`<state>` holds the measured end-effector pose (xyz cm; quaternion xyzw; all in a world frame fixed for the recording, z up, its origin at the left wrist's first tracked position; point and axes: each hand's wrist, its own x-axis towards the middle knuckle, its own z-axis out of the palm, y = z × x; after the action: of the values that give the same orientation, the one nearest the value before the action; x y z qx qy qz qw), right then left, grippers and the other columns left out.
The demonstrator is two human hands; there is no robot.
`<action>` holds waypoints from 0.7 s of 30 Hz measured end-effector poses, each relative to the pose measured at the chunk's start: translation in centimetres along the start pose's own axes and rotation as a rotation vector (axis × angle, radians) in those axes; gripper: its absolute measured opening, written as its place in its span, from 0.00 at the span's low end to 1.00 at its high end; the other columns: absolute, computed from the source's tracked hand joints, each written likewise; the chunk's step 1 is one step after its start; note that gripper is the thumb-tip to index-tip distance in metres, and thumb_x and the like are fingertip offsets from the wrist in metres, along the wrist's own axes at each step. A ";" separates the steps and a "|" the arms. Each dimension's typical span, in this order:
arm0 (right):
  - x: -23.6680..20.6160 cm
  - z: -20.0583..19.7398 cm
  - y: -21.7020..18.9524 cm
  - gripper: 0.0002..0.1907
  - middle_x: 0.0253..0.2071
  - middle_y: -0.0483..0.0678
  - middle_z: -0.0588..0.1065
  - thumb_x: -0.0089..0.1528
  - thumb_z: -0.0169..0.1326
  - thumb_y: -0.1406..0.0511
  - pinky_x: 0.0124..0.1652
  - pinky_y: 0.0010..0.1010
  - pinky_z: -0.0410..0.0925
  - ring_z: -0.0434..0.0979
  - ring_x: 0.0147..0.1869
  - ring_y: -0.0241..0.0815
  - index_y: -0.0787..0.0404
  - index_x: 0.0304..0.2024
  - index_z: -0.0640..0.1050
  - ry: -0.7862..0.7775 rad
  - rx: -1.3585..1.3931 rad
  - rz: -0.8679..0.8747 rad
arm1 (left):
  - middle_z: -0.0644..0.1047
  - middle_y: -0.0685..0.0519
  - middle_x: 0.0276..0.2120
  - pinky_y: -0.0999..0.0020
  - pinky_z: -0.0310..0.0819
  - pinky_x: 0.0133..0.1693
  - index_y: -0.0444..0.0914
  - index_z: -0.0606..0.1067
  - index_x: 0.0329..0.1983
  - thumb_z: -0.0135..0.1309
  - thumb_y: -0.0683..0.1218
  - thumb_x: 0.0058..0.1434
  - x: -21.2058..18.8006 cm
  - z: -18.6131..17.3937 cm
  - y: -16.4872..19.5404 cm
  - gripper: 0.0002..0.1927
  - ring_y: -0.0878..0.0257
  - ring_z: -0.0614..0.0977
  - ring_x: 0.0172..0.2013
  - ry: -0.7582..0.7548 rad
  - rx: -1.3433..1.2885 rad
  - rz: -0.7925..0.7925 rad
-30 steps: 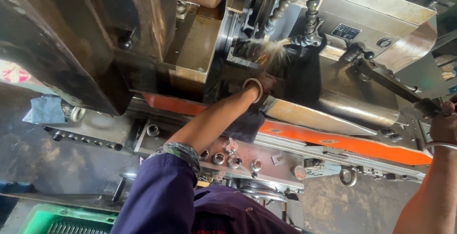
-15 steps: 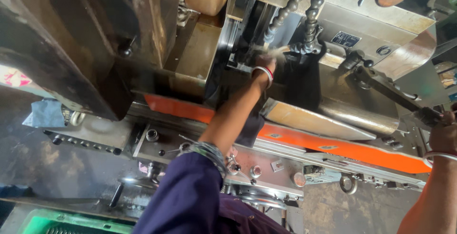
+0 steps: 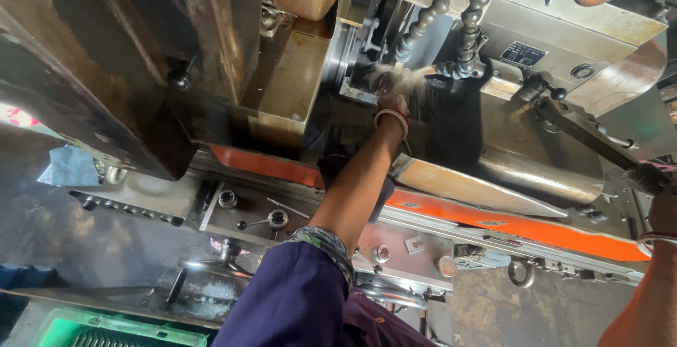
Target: The person repeatedly picks up small metal rods from a green tray, inserts them into a grinding machine, and operates a lever to process them. The person then removes the processed rods and places them back into the tray. This cycle is repeated continuously throughout the clip.
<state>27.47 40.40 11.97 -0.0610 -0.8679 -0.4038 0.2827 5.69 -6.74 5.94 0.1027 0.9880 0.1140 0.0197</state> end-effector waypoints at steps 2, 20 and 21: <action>0.1 -0.9 -0.2 0.07 0.47 0.47 0.76 0.75 0.46 0.69 0.47 0.21 0.69 0.76 0.44 0.35 0.62 0.51 0.75 0.002 0.111 -0.003 | 0.80 0.53 0.34 0.61 0.75 0.33 0.45 0.81 0.36 0.53 0.55 0.65 -0.2 -0.1 -0.1 0.11 0.58 0.82 0.38 -0.011 -0.104 -0.048; -1.1 -0.5 0.3 0.25 0.28 0.57 0.77 0.79 0.36 0.60 0.36 0.36 0.70 0.78 0.31 0.50 0.67 0.38 0.79 -0.022 0.378 0.409 | 0.75 0.50 0.26 0.67 0.70 0.20 0.36 0.72 0.39 0.49 0.50 0.66 3.9 -3.7 1.3 0.11 0.62 0.75 0.19 0.141 -2.085 -0.699; -1.3 -0.6 0.5 0.27 0.26 0.58 0.77 0.79 0.35 0.60 0.35 0.37 0.70 0.78 0.29 0.51 0.67 0.36 0.80 -0.088 0.326 0.414 | 0.75 0.49 0.26 0.66 0.70 0.19 0.35 0.71 0.40 0.48 0.49 0.66 4.3 -3.6 1.4 0.12 0.61 0.75 0.18 0.159 -1.996 -0.771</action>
<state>28.95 40.44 11.88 -0.2086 -0.9020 -0.1894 0.3272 1.55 -5.34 9.69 -0.2864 0.4126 0.8623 0.0651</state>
